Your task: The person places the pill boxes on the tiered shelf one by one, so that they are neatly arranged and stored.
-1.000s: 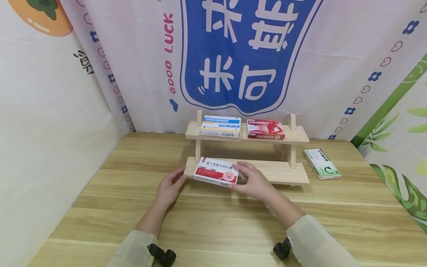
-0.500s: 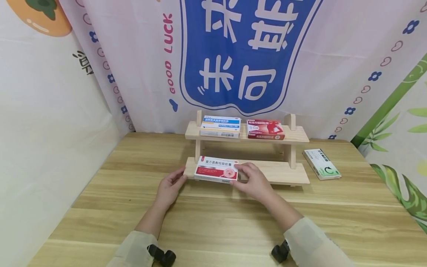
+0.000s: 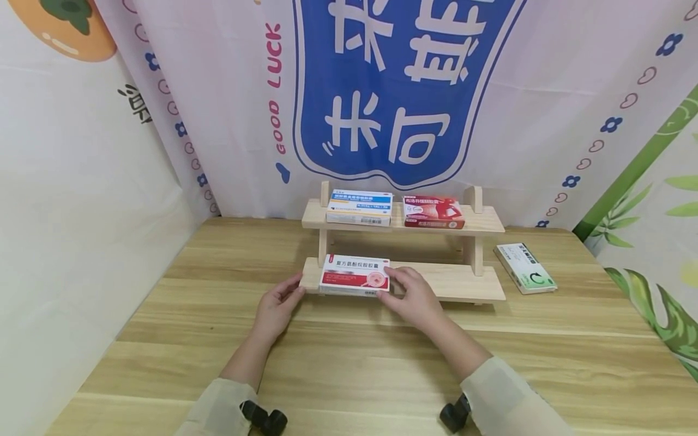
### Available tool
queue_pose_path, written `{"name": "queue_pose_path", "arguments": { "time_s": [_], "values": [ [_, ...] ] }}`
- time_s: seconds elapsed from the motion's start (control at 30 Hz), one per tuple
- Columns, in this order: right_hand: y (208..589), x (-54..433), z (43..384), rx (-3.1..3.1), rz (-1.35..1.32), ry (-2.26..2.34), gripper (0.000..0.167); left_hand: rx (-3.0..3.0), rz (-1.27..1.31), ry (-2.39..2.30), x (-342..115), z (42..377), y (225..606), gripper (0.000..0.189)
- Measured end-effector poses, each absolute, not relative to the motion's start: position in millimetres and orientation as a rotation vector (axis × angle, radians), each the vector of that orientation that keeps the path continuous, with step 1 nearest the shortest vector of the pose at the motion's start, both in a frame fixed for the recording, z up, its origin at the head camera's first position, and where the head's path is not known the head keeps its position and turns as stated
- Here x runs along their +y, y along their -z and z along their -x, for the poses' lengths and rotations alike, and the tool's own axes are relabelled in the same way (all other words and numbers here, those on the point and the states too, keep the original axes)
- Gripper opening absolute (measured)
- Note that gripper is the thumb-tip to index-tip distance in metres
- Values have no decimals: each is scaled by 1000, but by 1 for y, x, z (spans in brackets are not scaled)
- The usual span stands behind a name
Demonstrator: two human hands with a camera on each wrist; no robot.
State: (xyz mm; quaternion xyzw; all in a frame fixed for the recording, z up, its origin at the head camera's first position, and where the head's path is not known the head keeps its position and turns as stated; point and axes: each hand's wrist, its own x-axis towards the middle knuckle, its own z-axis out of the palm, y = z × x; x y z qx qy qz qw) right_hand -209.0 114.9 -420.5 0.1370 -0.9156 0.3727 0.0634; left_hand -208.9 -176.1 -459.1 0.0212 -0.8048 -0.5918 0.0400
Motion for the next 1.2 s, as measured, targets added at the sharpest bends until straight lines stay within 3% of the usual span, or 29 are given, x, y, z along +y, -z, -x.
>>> {"name": "queue_pose_path", "arguments": {
  "time_s": [0.63,1.2],
  "values": [
    [418,123,211,-2792,-377,-1197,62,-2476,-84,1767,-173,207,460,37],
    [410,185,204,-2759,-172,-1311,64,-2470,-81,1784,-175,210,460,38]
  ]
}}
